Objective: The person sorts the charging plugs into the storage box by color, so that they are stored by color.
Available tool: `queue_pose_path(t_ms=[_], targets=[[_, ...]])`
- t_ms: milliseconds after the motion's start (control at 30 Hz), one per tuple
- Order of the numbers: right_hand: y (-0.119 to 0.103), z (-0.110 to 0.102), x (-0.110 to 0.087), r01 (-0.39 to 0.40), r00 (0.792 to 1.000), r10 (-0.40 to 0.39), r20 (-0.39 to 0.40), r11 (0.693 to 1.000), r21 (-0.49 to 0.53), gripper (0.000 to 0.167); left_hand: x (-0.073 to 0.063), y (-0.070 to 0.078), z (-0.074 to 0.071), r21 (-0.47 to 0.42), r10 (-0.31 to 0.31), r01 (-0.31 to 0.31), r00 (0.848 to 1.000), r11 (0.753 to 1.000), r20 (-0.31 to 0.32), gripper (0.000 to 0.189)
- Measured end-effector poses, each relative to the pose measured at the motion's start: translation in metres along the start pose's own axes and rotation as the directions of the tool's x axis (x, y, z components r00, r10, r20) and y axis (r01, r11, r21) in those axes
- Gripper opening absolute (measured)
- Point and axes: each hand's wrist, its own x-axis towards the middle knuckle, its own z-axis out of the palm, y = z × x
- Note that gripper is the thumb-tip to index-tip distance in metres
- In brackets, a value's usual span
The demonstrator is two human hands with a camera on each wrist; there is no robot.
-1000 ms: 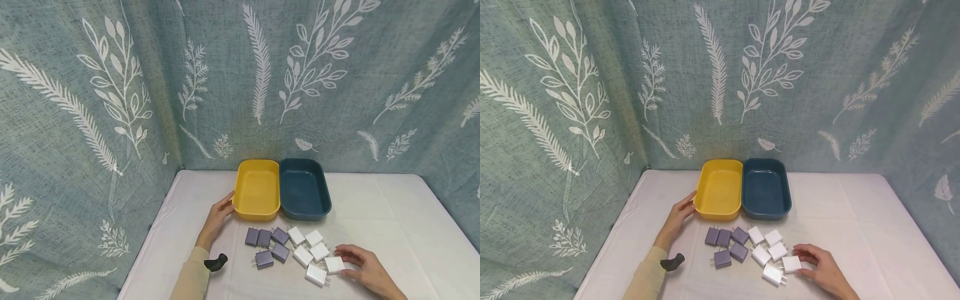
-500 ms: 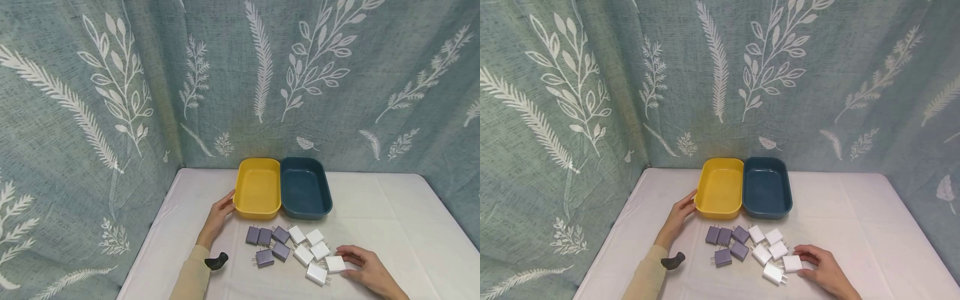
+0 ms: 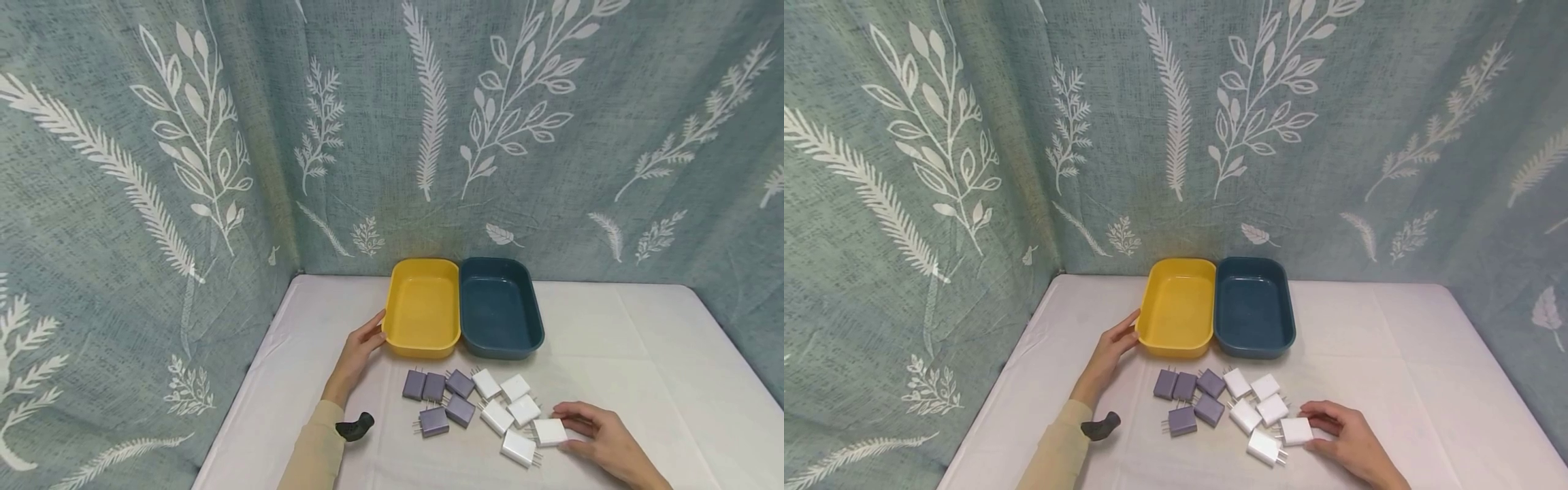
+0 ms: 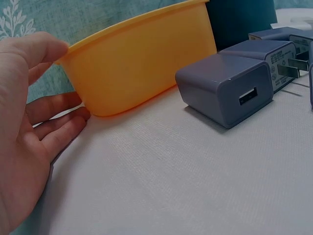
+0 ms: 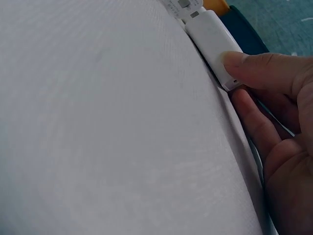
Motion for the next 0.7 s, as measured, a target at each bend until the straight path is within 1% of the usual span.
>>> queue_pose_path(t_ms=[133, 267, 400, 567, 600, 700], targets=[[-0.002, -0.003, 0.000, -0.039, 0.999, 0.039, 0.010, 0.999, 0.011, 0.059, 0.004, -0.011, 0.000, 0.021, 0.017, -0.016, 1.000, 1.000, -0.025, 0.051], [-0.004, -0.005, -0.002, -0.045, 0.999, 0.044, 0.013, 0.998, 0.045, 0.060, 0.006, -0.016, 0.001, 0.038, 0.035, -0.034, 0.998, 0.999, -0.044, 0.050], [-0.004, -0.006, -0.002, -0.044, 0.999, 0.042, 0.017, 0.995, 0.085, 0.061, 0.006, -0.015, 0.001, 0.042, 0.029, -0.026, 0.998, 0.999, -0.054, 0.049], [-0.004, -0.008, 0.000, -0.069, 0.998, 0.068, 0.017, 0.989, 0.132, 0.063, 0.005, -0.013, 0.001, 0.040, 0.011, -0.008, 0.998, 0.999, -0.057, 0.048], [-0.003, -0.008, 0.000, -0.073, 0.997, 0.071, 0.018, 0.988, 0.138, 0.063, 0.005, -0.013, 0.001, 0.043, 0.016, -0.014, 0.998, 0.999, -0.055, 0.049], [-0.002, -0.009, 0.000, -0.077, 0.997, 0.074, 0.026, 0.984, 0.164, 0.063, 0.005, -0.013, 0.001, 0.040, 0.008, -0.005, 0.998, 0.999, -0.056, 0.049]])
